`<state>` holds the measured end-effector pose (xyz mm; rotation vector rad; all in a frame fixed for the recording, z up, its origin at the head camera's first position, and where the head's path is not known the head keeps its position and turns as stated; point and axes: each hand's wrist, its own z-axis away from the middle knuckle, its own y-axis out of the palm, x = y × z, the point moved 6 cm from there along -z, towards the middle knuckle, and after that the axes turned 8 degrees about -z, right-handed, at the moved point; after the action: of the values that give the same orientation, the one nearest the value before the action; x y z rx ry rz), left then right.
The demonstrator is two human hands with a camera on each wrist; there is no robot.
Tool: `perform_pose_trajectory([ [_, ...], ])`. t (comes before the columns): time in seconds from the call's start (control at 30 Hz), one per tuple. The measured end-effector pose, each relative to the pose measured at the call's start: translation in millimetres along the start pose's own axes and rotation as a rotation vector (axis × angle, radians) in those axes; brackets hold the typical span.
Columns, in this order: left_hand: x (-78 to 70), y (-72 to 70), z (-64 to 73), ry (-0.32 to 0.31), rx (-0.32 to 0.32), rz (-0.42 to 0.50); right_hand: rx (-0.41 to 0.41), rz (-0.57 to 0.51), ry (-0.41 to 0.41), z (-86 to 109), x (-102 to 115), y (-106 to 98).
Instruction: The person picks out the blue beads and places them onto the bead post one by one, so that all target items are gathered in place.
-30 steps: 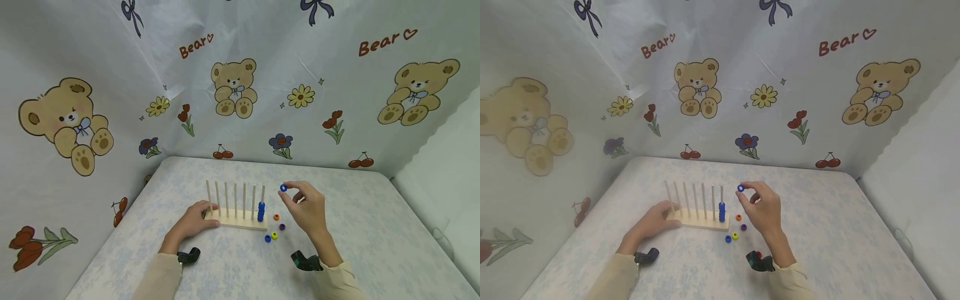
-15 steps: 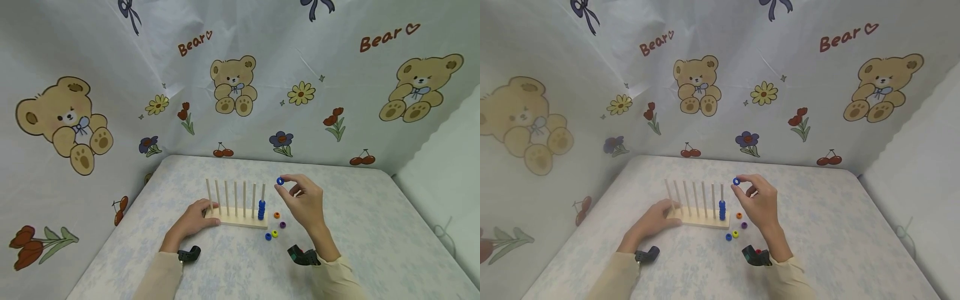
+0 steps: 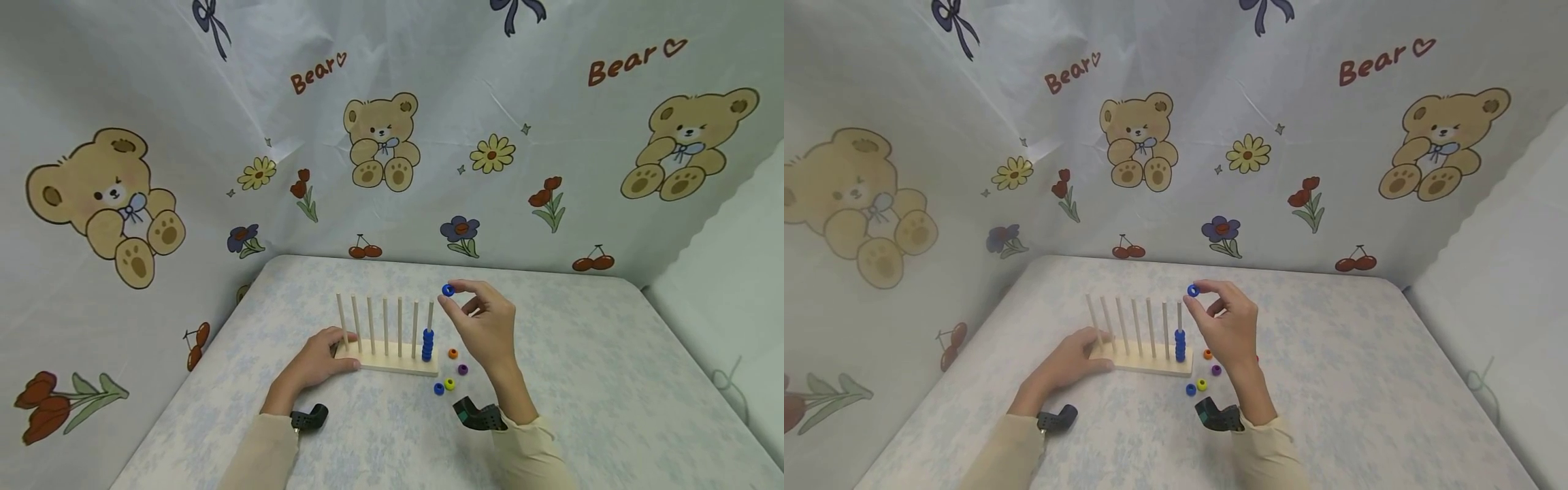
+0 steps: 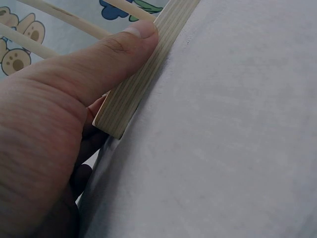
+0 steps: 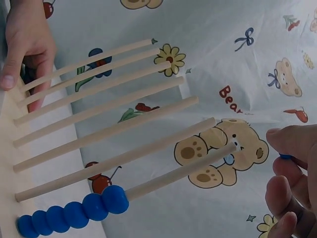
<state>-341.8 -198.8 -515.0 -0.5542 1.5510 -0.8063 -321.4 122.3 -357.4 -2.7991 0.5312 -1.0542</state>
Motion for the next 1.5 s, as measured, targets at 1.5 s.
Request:
perform_pose_trajectory([
  [1.5,-0.9,-0.2,1.6,-0.006,-0.004,0.004,0.154,0.041,0.069,8.8,-7,24],
])
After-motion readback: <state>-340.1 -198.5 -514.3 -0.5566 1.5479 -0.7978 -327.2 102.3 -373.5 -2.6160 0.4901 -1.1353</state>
